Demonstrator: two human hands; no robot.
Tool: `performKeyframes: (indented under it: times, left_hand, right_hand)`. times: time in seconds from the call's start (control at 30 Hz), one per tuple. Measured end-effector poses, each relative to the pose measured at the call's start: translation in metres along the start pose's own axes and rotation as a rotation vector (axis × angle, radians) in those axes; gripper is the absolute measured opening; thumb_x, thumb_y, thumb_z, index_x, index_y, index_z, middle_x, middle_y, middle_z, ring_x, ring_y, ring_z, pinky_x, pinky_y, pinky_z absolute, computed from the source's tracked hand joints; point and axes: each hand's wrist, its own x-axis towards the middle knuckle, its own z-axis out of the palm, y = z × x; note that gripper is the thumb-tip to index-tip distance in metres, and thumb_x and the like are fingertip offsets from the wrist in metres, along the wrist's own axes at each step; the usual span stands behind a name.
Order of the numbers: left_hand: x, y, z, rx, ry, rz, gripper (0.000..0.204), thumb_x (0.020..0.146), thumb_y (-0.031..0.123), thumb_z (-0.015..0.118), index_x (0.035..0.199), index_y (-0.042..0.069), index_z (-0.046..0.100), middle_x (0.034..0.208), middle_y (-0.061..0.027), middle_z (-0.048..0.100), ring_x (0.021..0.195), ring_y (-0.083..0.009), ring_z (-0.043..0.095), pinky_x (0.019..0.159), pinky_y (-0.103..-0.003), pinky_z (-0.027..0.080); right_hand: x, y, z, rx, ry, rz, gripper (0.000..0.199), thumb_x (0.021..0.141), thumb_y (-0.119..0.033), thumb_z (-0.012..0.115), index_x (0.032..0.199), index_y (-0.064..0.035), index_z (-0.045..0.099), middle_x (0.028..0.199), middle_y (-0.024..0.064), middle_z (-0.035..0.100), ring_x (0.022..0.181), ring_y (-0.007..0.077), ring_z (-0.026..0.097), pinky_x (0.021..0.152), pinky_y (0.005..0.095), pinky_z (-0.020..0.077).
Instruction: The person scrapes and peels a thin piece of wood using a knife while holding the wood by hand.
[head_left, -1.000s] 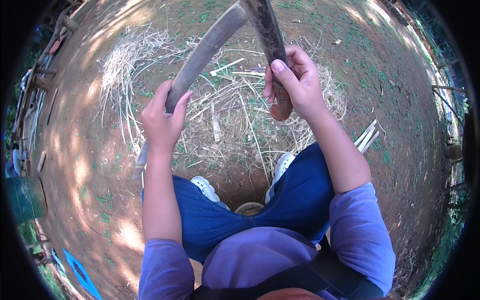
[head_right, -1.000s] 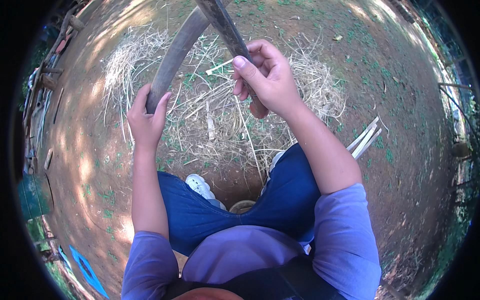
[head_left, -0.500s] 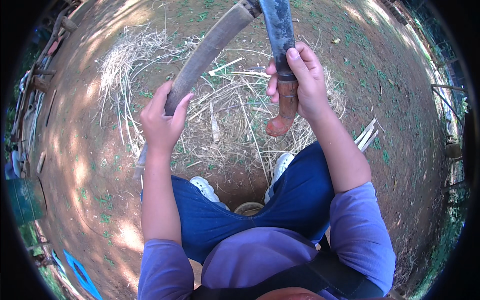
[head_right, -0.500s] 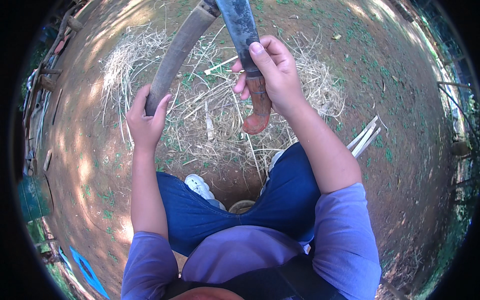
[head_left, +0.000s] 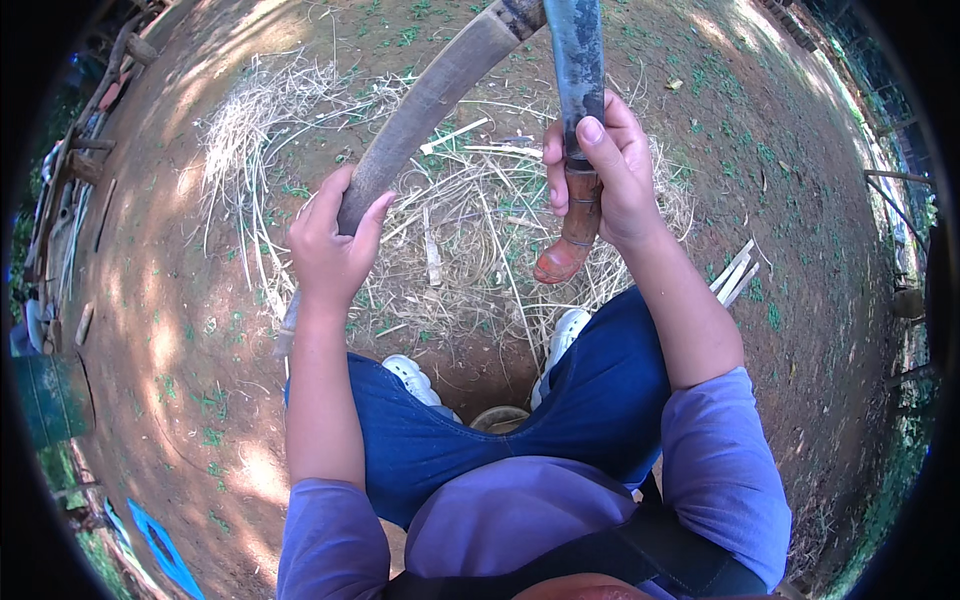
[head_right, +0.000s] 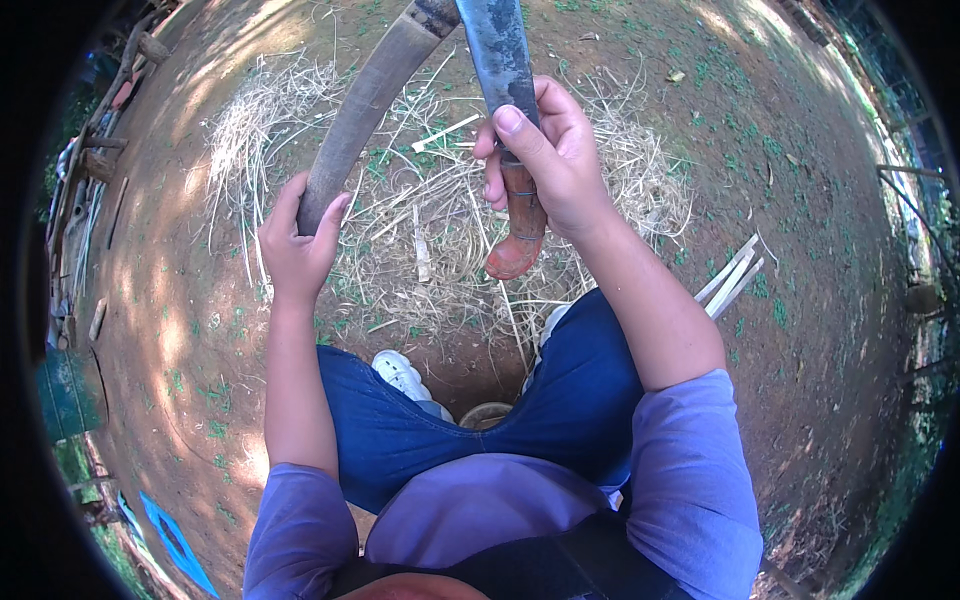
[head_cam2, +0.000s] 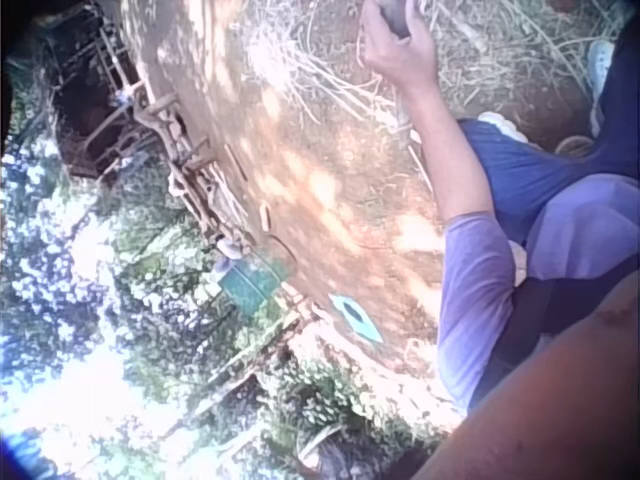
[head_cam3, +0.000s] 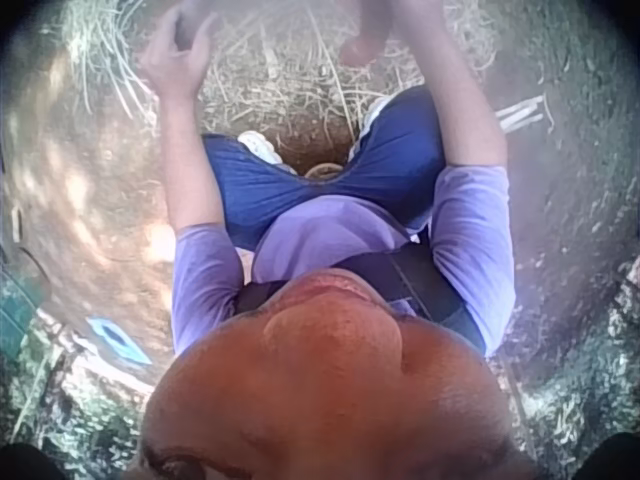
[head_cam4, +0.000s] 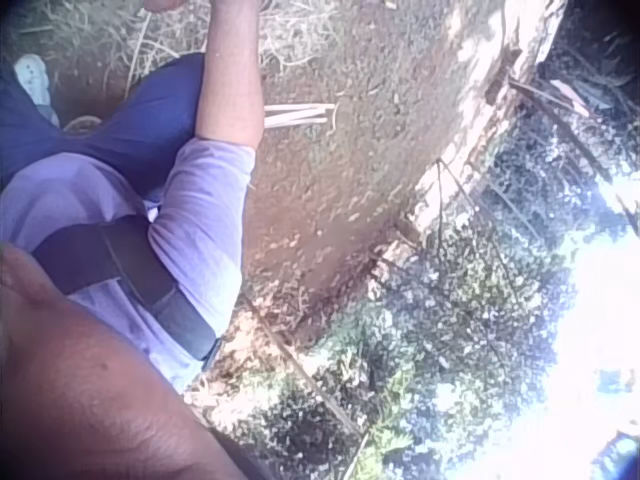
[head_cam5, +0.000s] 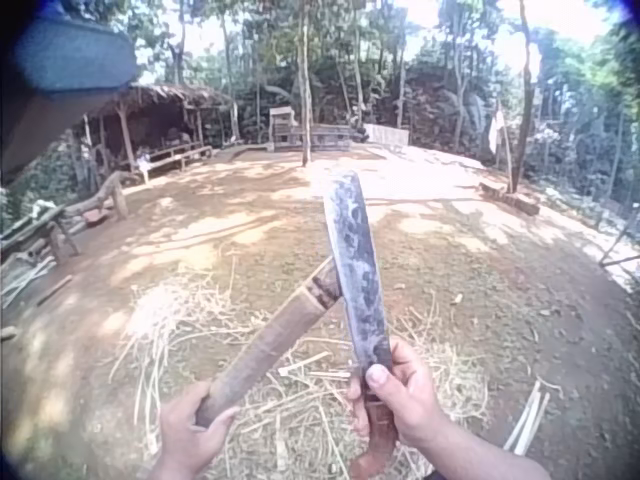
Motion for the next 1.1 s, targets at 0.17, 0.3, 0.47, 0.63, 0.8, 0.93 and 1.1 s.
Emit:
performKeyframes:
  times: [0.17, 0.3, 0.47, 0.63, 0.8, 0.93, 1.1]
  left_hand:
    - [0.0, 0.006, -0.001, -0.025, -0.029, -0.03, 0.043, 0.085, 0.02, 0.084, 0.12, 0.002, 0.068, 0.094, -0.0167, 0.075, 0.081, -0.0293, 0.075, 0.069, -0.036, 0.056]
    - [0.0, 0.003, 0.003, -0.01, -0.102, -0.061, 0.046, 0.086, 0.021, 0.083, 0.124, 0.001, 0.068, 0.097, -0.016, 0.075, 0.08, -0.0253, 0.073, 0.071, -0.035, 0.056]
    - [-0.003, 0.0, 0.006, 0.105, -0.231, -0.068, 0.046, 0.088, 0.029, 0.08, 0.127, 0.008, 0.069, 0.096, -0.0136, 0.074, 0.078, -0.027, 0.073, 0.068, -0.037, 0.056]
    - [-0.007, 0.005, 0.006, 0.241, -0.341, -0.037, 0.043, 0.088, 0.032, 0.076, 0.128, 0.016, 0.069, 0.095, -0.0084, 0.073, 0.081, -0.029, 0.072, 0.068, -0.04, 0.057]
    - [-0.012, 0.003, 0.008, 0.265, -0.449, 0.008, 0.04, 0.088, 0.03, 0.075, 0.126, 0.018, 0.07, 0.104, -0.007, 0.075, 0.09, -0.0299, 0.073, 0.074, -0.043, 0.059]
    - [-0.013, 0.005, 0.008, 0.274, -0.564, 0.002, 0.039, 0.088, 0.028, 0.074, 0.125, 0.018, 0.07, 0.108, -0.0068, 0.075, 0.095, -0.0296, 0.072, 0.079, -0.042, 0.058]
    - [-0.014, 0.006, 0.003, 0.268, -0.637, 0.006, 0.039, 0.087, 0.027, 0.075, 0.125, 0.017, 0.071, 0.109, -0.0071, 0.075, 0.098, -0.0296, 0.071, 0.082, -0.043, 0.058]
  right_hand:
    - [0.0, -0.002, 0.007, -0.023, 0.027, -0.031, 0.041, 0.099, -0.026, 0.068, 0.123, -0.0036, 0.044, 0.097, 0.0153, 0.07, 0.054, 0.0124, 0.061, 0.047, 0.0264, 0.0531]
    - [-0.001, 0.001, 0.01, -0.073, 0.051, -0.059, 0.042, 0.097, -0.023, 0.071, 0.122, -0.0027, 0.045, 0.103, 0.0176, 0.07, 0.054, 0.0105, 0.059, 0.047, 0.0256, 0.053]
    - [-0.002, 0.006, 0.018, -0.155, 0.052, -0.029, 0.038, 0.095, -0.012, 0.071, 0.121, -0.0015, 0.046, 0.111, 0.0225, 0.07, 0.054, 0.0084, 0.059, 0.046, 0.023, 0.0522]
    - [-0.002, 0.014, 0.03, -0.426, 0.06, 0.101, 0.042, 0.091, -0.009, 0.076, 0.124, -0.0019, 0.05, 0.117, 0.0093, 0.072, 0.056, 0.0054, 0.059, 0.05, 0.0208, 0.051]
    - [0.006, 0.034, 0.022, -0.602, -0.004, 0.274, 0.035, 0.09, -0.009, 0.076, 0.116, -0.002, 0.055, 0.109, 0.0067, 0.073, 0.058, 0.0063, 0.06, 0.049, 0.0228, 0.0505]
    - [0.009, 0.053, 0.012, -0.683, -0.03, 0.385, 0.033, 0.089, -0.011, 0.078, 0.111, -0.0017, 0.055, 0.099, 0.006, 0.075, 0.061, 0.0073, 0.064, 0.05, 0.0248, 0.0529]
    - [0.011, 0.064, 0.006, -0.785, -0.068, 0.393, 0.035, 0.088, -0.015, 0.079, 0.111, -0.0026, 0.056, 0.09, 0.0062, 0.074, 0.064, 0.0087, 0.066, 0.052, 0.025, 0.0539]
